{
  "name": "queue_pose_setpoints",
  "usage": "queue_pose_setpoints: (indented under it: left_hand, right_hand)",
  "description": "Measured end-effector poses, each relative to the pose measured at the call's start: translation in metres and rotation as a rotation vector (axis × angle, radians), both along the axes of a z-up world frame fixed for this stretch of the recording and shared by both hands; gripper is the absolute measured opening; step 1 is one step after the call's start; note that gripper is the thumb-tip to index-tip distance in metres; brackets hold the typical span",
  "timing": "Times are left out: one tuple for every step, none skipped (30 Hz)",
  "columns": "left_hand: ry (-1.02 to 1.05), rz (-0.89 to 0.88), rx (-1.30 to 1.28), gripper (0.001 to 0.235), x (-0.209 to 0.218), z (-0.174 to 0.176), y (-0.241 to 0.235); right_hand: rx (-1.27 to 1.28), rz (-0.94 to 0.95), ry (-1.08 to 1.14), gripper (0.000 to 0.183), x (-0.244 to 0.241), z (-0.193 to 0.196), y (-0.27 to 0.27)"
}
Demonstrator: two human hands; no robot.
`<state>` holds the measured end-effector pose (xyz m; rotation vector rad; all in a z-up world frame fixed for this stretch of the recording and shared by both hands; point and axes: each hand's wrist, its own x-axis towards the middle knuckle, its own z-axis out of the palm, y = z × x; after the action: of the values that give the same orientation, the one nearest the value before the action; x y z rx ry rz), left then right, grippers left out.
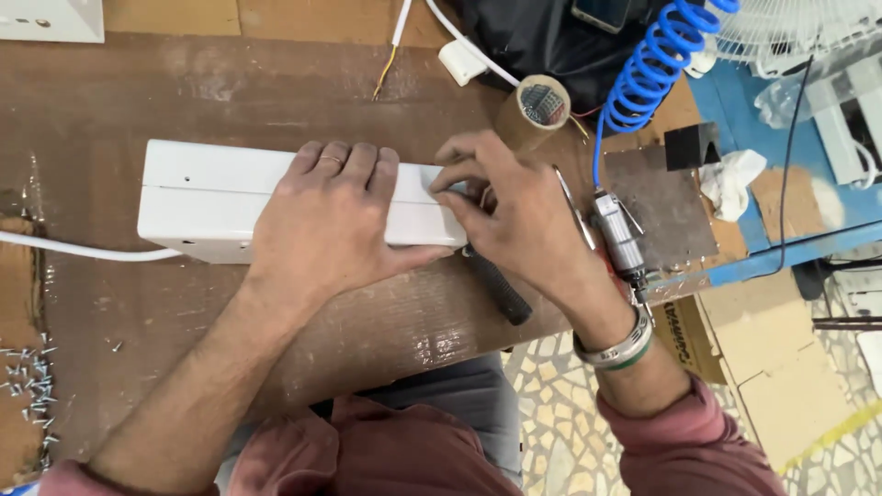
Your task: The person assembles white plastic electrical boxes by inserting screws and tightening them with a pneumatic screwdriver. They handle multiple boxes one at a time, placing each finished unit on a nearby stack.
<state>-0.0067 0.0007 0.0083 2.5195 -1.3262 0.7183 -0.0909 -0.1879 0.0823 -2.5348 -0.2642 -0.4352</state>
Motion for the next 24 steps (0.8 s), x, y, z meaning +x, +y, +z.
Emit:
queue_pose_setpoints:
  left_hand:
    - [-0.005, 0.009, -0.002, 0.103, -0.001, 0.001, 0.002]
    - [-0.005, 0.011, 0.001, 0.103, -0.001, -0.003, 0.000]
    - [-0.002, 0.005, 0.010, 0.104, 0.001, -0.006, -0.001]
    - [0.001, -0.001, 0.018, 0.104, 0.003, -0.008, 0.000]
    - [0.000, 0.018, 0.023, 0.104, 0.002, -0.006, 0.000]
    - [0.026, 0.004, -0.003, 0.106, 0.002, -0.005, 0.000]
    - [0.054, -0.010, -0.029, 0.108, 0.001, -0.004, 0.000]
    - [0.054, 0.008, -0.025, 0.108, 0.002, -0.006, 0.002]
    - [0.044, 0.010, -0.013, 0.110, 0.002, -0.008, 0.001]
    - [0.035, 0.012, 0.000, 0.111, 0.003, -0.009, -0.001]
    - [0.036, 0.022, -0.001, 0.111, 0.003, -0.010, -0.001]
    - [0.053, 0.009, 0.001, 0.110, 0.003, -0.010, -0.001]
    - [0.072, -0.006, 0.003, 0.109, 0.003, -0.010, -0.002]
    - [0.075, 0.001, 0.003, 0.109, 0.004, -0.011, -0.002]
    - [0.065, 0.002, 0.025, 0.111, 0.005, -0.011, -0.003]
    - [0.055, 0.004, 0.047, 0.112, 0.005, -0.012, -0.003]
    - [0.056, 0.004, 0.044, 0.112, 0.004, -0.011, -0.003]
    - [0.052, 0.015, 0.037, 0.110, 0.003, -0.009, -0.004]
    - [0.045, 0.027, 0.030, 0.107, 0.003, -0.006, -0.003]
    - [0.043, 0.030, 0.027, 0.107, 0.004, -0.006, -0.005]
    - [0.055, 0.004, 0.048, 0.102, 0.003, -0.006, -0.005]
    - [0.067, -0.022, 0.069, 0.097, 0.003, -0.007, -0.005]
    - [0.069, -0.016, 0.067, 0.097, 0.002, -0.005, -0.005]
    - [0.055, -0.043, 0.053, 0.093, 0.002, -0.004, -0.006]
  right_hand:
    - [-0.031, 0.055, -0.021, 0.046, 0.002, 0.001, -0.001]
    - [-0.027, 0.057, -0.021, 0.046, 0.001, -0.001, -0.002]
    - [-0.019, 0.036, -0.006, 0.046, 0.003, -0.002, -0.003]
    - [-0.010, 0.015, 0.009, 0.046, 0.005, -0.003, -0.003]
    - [-0.006, 0.034, 0.008, 0.046, 0.005, -0.004, -0.001]
    - [0.020, -0.005, 0.015, 0.045, 0.005, -0.005, 0.000]
    - [0.046, -0.044, 0.025, 0.043, 0.004, -0.007, 0.001]
    - [0.050, -0.026, 0.026, 0.043, 0.004, -0.008, 0.005]
    - [0.063, -0.022, 0.002, 0.042, 0.004, -0.009, 0.007]
    - [0.077, -0.017, -0.021, 0.040, 0.003, -0.009, 0.008]
    - [0.076, -0.007, -0.019, 0.040, 0.002, -0.006, 0.008]
    - [0.072, -0.004, 0.016, 0.039, 0.001, -0.004, 0.007]
    - [0.068, -0.003, 0.054, 0.039, -0.001, -0.001, 0.006]
    - [0.067, 0.004, 0.057, 0.039, -0.001, 0.001, 0.006]
    - [0.090, 0.002, 0.078, 0.038, -0.002, 0.002, 0.006]
    - [0.114, 0.000, 0.098, 0.038, -0.003, 0.004, 0.006]
    - [0.111, 0.001, 0.100, 0.038, -0.003, 0.003, 0.005]
    - [0.090, 0.013, 0.091, 0.036, -0.003, 0.002, 0.004]
    - [0.068, 0.027, 0.080, 0.035, -0.002, 0.002, 0.003]
    - [0.065, 0.029, 0.077, 0.035, -0.001, 0.002, 0.002]
    - [0.057, 0.037, 0.078, 0.035, 0.000, 0.002, 0.002]
    - [0.049, 0.045, 0.079, 0.035, 0.001, 0.001, 0.002]
    - [0.047, 0.051, 0.081, 0.035, 0.002, 0.002, 0.002]
    - [0.027, 0.065, 0.069, 0.034, 0.003, 0.003, 0.003]
